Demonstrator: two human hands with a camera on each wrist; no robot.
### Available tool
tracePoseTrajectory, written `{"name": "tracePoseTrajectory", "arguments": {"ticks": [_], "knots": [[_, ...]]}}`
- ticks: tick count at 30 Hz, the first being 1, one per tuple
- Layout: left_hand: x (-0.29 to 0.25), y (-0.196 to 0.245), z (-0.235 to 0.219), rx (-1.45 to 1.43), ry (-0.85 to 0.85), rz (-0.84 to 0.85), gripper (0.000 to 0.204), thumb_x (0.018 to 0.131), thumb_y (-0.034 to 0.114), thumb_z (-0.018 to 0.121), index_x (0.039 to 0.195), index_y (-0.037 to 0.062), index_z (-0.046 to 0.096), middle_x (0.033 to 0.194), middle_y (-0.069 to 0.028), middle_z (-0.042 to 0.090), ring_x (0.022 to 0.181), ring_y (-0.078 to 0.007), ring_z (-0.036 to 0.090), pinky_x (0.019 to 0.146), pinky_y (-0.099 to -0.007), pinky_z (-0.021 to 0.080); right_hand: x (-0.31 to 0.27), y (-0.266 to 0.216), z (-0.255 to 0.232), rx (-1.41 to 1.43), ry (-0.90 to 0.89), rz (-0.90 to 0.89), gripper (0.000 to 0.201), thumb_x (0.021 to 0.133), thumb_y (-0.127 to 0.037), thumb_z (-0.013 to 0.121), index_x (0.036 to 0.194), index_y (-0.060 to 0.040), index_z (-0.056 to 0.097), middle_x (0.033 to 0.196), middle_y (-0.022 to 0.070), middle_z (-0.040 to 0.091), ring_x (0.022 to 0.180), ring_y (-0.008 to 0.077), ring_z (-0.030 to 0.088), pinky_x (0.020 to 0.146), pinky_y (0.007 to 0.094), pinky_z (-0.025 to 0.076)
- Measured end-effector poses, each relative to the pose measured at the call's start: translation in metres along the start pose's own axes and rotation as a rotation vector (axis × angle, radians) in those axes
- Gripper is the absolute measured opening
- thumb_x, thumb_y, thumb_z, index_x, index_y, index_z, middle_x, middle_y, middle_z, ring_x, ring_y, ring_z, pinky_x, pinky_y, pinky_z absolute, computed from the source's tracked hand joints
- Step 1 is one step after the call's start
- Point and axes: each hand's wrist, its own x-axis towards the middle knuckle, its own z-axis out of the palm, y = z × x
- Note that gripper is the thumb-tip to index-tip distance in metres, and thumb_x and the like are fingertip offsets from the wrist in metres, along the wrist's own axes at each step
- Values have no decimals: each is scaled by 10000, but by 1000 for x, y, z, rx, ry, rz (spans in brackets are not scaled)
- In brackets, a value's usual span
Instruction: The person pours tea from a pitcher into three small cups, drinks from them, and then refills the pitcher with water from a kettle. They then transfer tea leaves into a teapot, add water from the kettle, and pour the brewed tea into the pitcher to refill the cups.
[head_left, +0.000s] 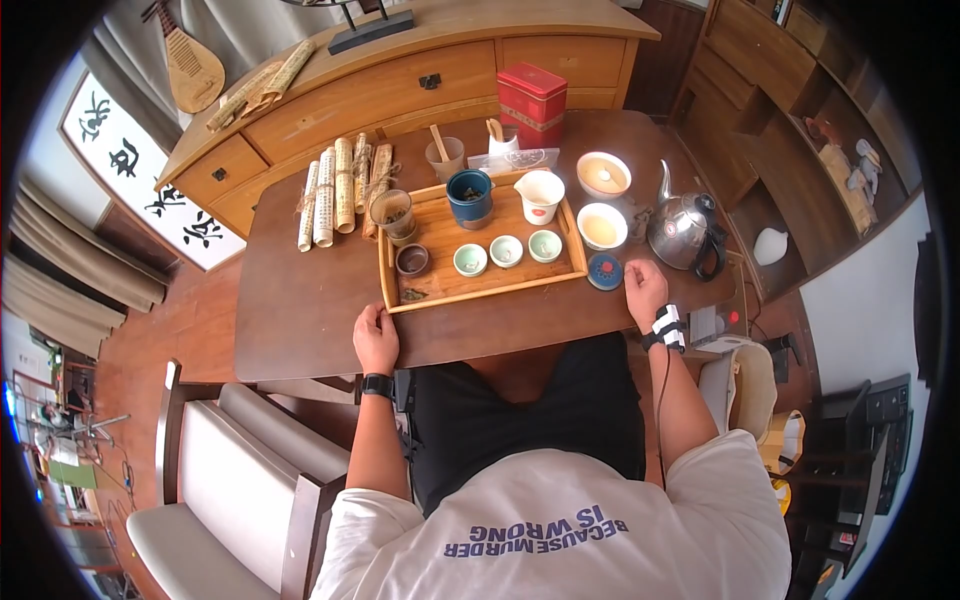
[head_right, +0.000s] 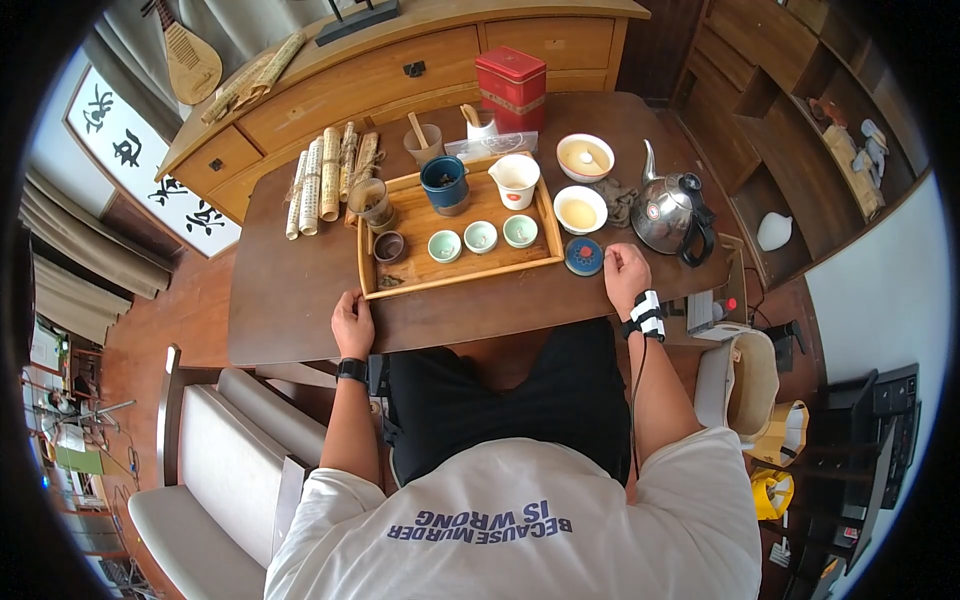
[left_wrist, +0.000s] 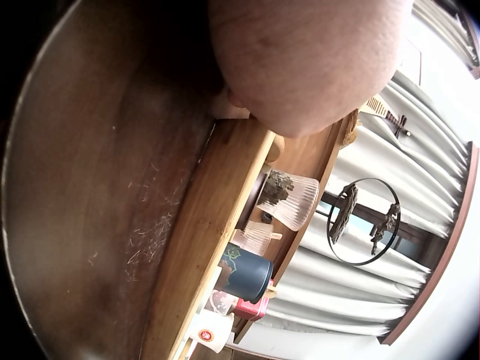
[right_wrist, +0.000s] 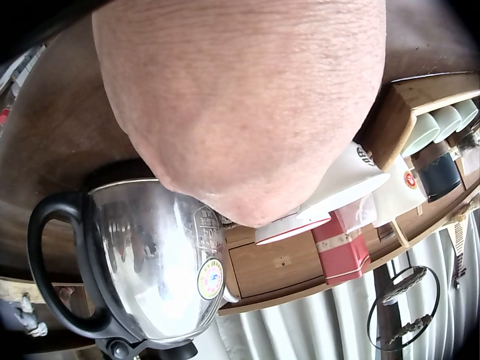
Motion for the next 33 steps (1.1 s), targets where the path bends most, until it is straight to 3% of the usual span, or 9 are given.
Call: {"name": "tracePoseTrajectory", "arguments": {"ticks": [33], "knots": [[0, 1, 0, 1, 8, 2, 146, 974, 103, 640, 1050, 21, 734, 923, -224, 734, 870, -401, 714, 787, -442, 554, 0, 0, 0, -9, 2, 0, 75, 927, -75, 711, 973, -17, 710, 875, 128, 690, 715, 266, 686, 663, 379, 548]]}}
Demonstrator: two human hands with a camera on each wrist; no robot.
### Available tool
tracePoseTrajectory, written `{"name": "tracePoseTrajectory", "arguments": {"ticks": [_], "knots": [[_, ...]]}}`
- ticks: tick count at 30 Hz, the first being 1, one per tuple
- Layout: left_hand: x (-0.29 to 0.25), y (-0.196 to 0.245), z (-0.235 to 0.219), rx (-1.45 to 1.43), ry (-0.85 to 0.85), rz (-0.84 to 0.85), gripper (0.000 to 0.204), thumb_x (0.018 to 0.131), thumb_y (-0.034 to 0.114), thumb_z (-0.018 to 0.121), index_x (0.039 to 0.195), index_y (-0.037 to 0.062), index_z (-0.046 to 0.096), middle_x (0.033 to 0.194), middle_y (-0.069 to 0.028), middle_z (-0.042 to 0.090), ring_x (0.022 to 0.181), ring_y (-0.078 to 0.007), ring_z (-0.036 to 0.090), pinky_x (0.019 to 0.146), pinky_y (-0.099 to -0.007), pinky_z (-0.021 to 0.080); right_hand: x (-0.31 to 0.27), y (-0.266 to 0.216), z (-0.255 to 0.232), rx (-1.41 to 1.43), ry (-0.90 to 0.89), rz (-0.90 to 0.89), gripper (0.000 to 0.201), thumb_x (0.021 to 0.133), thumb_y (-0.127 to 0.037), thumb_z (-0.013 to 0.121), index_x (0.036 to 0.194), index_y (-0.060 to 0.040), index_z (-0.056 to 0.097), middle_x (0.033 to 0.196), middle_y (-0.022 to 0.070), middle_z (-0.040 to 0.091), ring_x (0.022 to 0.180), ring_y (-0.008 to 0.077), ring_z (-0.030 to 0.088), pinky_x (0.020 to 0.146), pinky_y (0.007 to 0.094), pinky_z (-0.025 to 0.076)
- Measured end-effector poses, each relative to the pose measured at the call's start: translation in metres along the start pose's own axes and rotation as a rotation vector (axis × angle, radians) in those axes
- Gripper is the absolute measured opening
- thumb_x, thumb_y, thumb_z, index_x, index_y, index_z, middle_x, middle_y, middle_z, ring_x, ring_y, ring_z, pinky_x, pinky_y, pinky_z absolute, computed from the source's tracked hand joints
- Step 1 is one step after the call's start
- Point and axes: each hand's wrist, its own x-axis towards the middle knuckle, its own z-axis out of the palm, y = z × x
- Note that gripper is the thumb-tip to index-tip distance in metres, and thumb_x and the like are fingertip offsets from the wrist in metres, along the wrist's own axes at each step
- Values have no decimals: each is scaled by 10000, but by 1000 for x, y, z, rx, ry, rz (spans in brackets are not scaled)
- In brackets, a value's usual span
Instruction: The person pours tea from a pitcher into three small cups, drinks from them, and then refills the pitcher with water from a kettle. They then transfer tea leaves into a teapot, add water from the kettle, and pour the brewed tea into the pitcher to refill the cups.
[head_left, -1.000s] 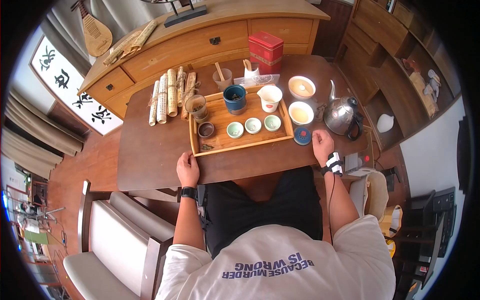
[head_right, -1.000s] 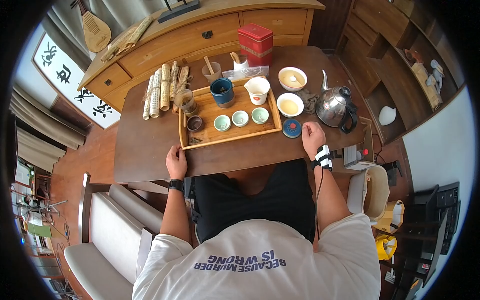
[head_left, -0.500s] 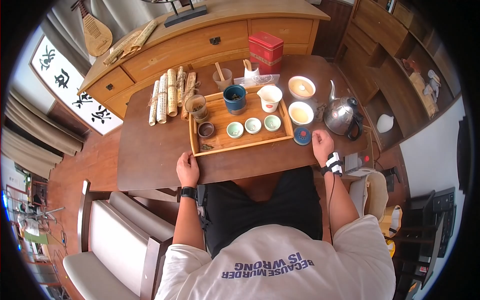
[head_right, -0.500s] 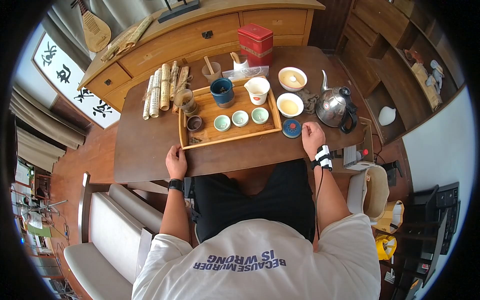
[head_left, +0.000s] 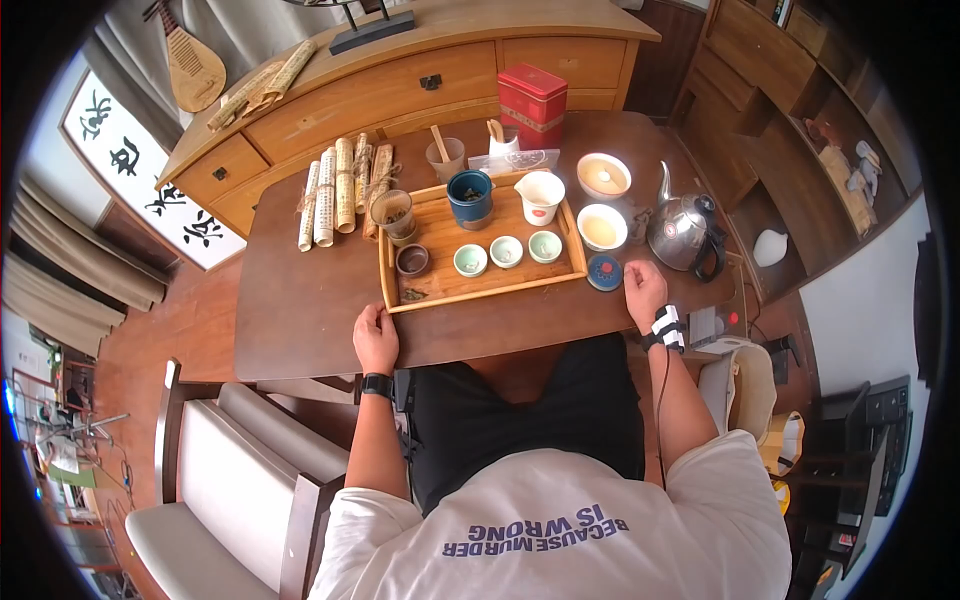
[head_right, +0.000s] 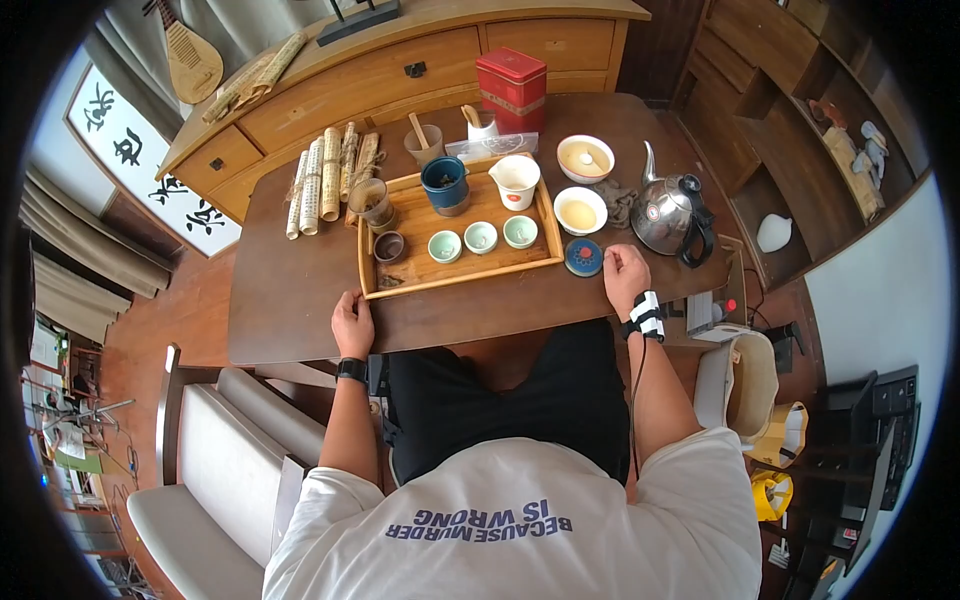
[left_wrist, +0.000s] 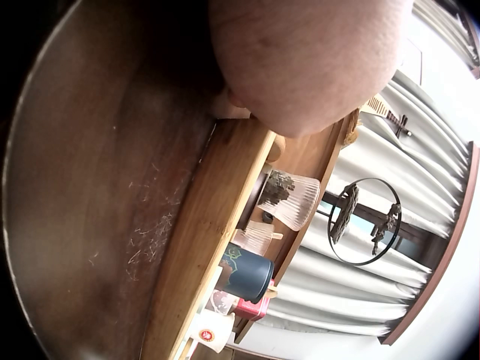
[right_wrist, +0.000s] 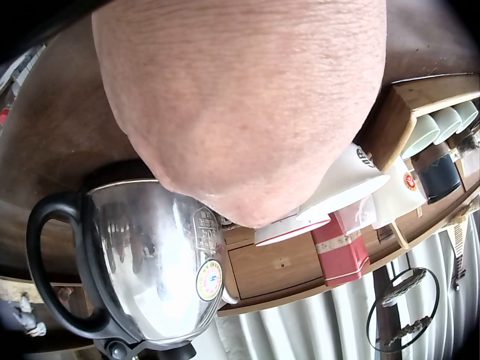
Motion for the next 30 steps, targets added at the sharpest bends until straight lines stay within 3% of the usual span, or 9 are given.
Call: {"name": "tracePoseTrajectory", "arguments": {"ticks": [30], "knots": [[0, 2, -2, 2, -15, -7, 157, 984, 109, 632, 1057, 17, 736, 939, -235, 735, 890, -414, 715, 797, -455, 556, 0, -1, 0, 4, 0, -8, 65, 934, -68, 705, 969, -13, 709, 871, 129, 688, 708, 264, 684, 658, 380, 549]]}}
